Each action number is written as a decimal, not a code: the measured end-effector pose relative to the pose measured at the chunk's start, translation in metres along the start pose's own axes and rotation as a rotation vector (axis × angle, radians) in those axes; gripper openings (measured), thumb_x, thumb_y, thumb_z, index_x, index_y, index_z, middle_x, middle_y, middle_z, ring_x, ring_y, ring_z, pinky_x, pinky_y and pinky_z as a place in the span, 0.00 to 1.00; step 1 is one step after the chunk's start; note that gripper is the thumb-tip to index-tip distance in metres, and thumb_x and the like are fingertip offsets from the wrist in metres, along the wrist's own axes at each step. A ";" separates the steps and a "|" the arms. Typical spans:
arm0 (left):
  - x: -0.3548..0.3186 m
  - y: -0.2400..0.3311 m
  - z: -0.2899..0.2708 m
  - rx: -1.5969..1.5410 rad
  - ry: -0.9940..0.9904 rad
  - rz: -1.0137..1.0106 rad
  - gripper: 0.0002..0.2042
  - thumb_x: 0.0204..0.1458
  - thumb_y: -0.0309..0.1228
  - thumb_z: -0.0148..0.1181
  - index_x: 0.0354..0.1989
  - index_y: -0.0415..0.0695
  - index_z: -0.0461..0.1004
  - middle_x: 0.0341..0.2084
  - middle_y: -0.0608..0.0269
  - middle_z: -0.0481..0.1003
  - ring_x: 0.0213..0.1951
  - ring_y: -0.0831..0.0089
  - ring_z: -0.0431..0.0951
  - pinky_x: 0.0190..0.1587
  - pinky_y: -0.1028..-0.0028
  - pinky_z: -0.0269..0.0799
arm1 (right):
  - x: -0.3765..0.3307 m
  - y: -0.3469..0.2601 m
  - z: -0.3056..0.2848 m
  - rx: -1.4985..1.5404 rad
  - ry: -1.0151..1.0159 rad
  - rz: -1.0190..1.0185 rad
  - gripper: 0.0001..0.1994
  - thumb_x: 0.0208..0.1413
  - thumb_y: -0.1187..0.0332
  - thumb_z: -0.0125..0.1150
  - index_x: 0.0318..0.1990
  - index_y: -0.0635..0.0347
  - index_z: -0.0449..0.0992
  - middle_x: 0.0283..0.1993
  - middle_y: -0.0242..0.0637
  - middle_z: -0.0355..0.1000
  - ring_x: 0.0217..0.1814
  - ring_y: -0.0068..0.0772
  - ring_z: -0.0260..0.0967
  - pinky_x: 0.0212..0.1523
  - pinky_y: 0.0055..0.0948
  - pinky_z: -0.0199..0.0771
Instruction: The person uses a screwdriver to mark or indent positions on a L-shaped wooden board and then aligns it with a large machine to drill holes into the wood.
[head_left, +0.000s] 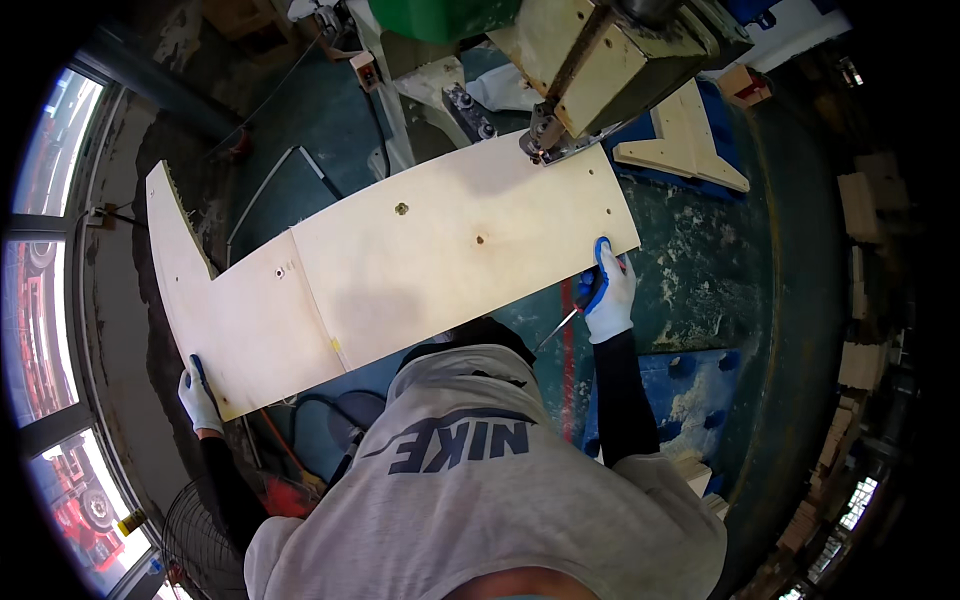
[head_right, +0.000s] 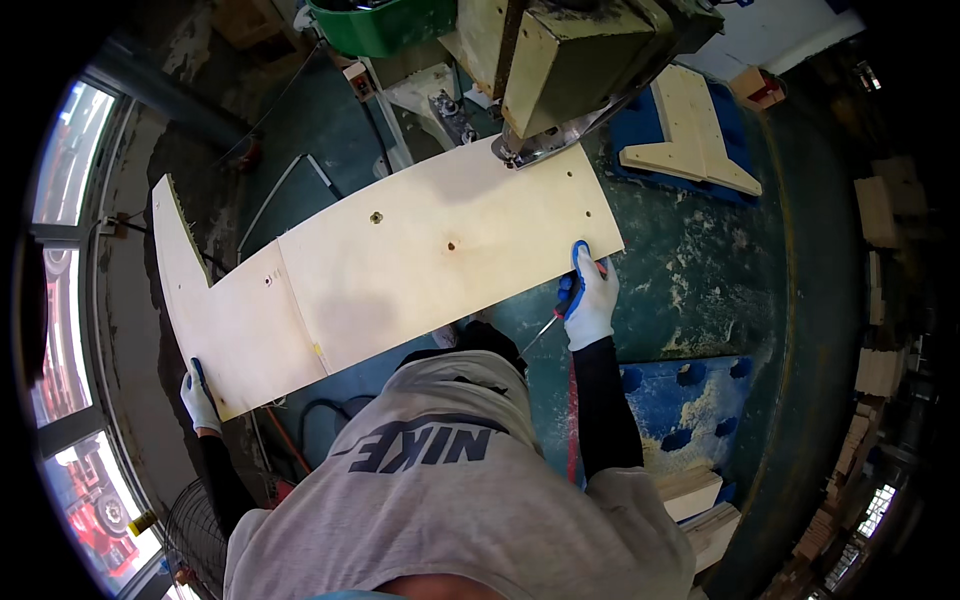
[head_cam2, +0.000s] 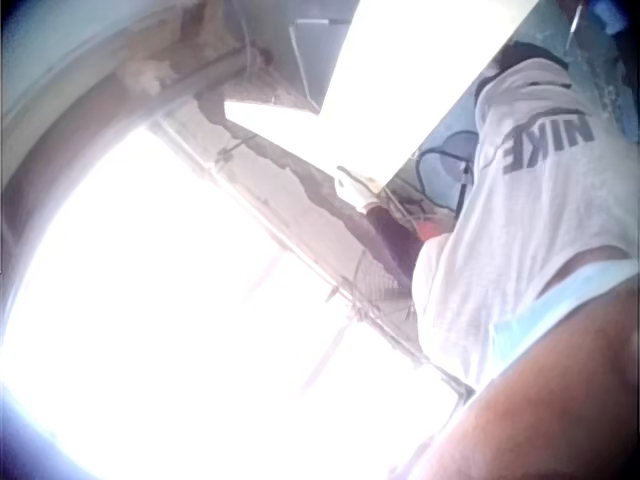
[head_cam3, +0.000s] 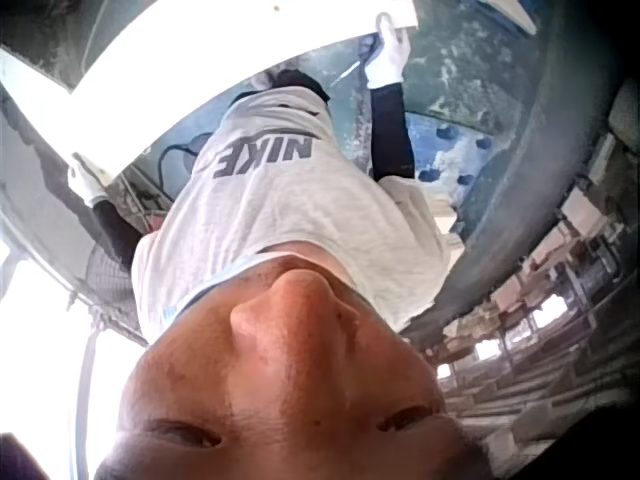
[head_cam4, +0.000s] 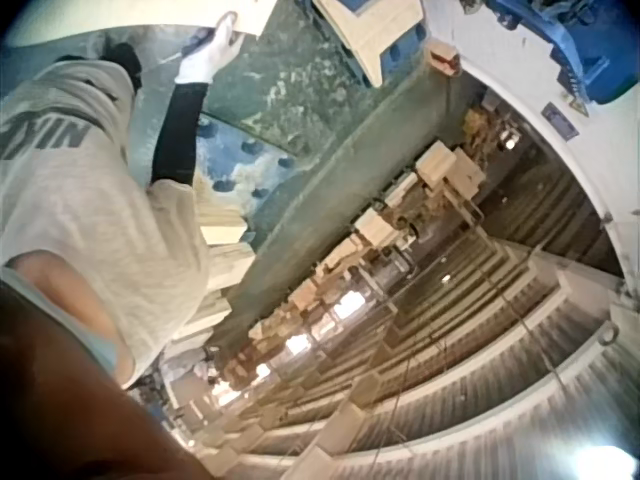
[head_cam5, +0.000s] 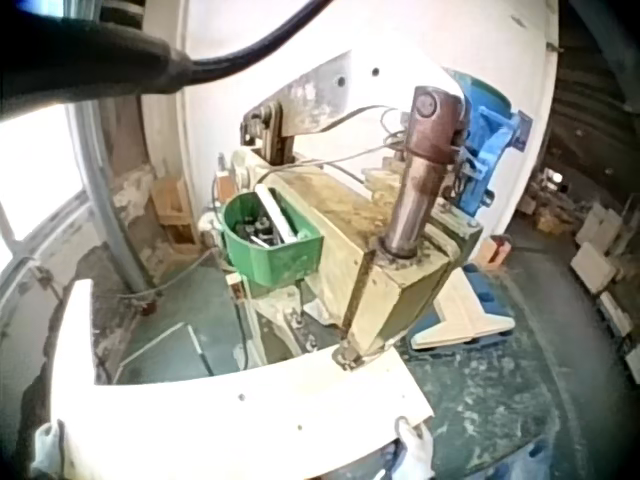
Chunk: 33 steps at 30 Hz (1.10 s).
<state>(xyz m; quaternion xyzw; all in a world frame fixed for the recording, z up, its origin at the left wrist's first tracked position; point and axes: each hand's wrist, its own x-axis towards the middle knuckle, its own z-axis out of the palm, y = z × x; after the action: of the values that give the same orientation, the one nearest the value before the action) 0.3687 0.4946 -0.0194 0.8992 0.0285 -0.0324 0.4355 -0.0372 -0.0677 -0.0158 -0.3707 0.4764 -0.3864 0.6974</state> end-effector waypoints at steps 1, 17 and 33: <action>-0.004 -0.003 0.002 -0.005 0.010 -0.013 0.22 0.65 0.46 0.57 0.20 0.47 0.68 0.17 0.79 0.57 0.21 0.85 0.53 0.25 0.75 0.46 | 0.000 -0.001 0.000 0.007 0.002 -0.003 0.11 0.63 0.63 0.62 0.49 0.55 0.75 0.30 0.24 0.69 0.22 0.15 0.62 0.22 0.20 0.59; -0.035 -0.058 -0.027 -0.016 0.076 -0.059 0.22 0.65 0.49 0.57 0.25 0.45 0.73 0.17 0.80 0.58 0.21 0.86 0.54 0.24 0.77 0.46 | -0.011 -0.050 -0.035 -0.695 -0.398 0.238 0.09 0.57 0.66 0.67 0.41 0.61 0.79 0.27 0.29 0.76 0.20 0.14 0.62 0.21 0.19 0.61; -0.062 -0.087 -0.011 -0.049 0.052 -0.147 0.23 0.65 0.49 0.57 0.23 0.44 0.72 0.18 0.80 0.57 0.23 0.85 0.53 0.26 0.76 0.47 | -0.034 -0.046 0.020 -0.292 0.023 -0.562 0.25 0.73 0.48 0.37 0.43 0.62 0.72 0.35 0.36 0.72 0.25 0.25 0.66 0.27 0.23 0.67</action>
<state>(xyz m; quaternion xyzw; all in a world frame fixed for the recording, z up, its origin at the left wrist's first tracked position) 0.3006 0.5557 -0.0750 0.8842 0.1068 -0.0401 0.4530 -0.0353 -0.0543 0.0429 -0.5796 0.4135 -0.4956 0.4975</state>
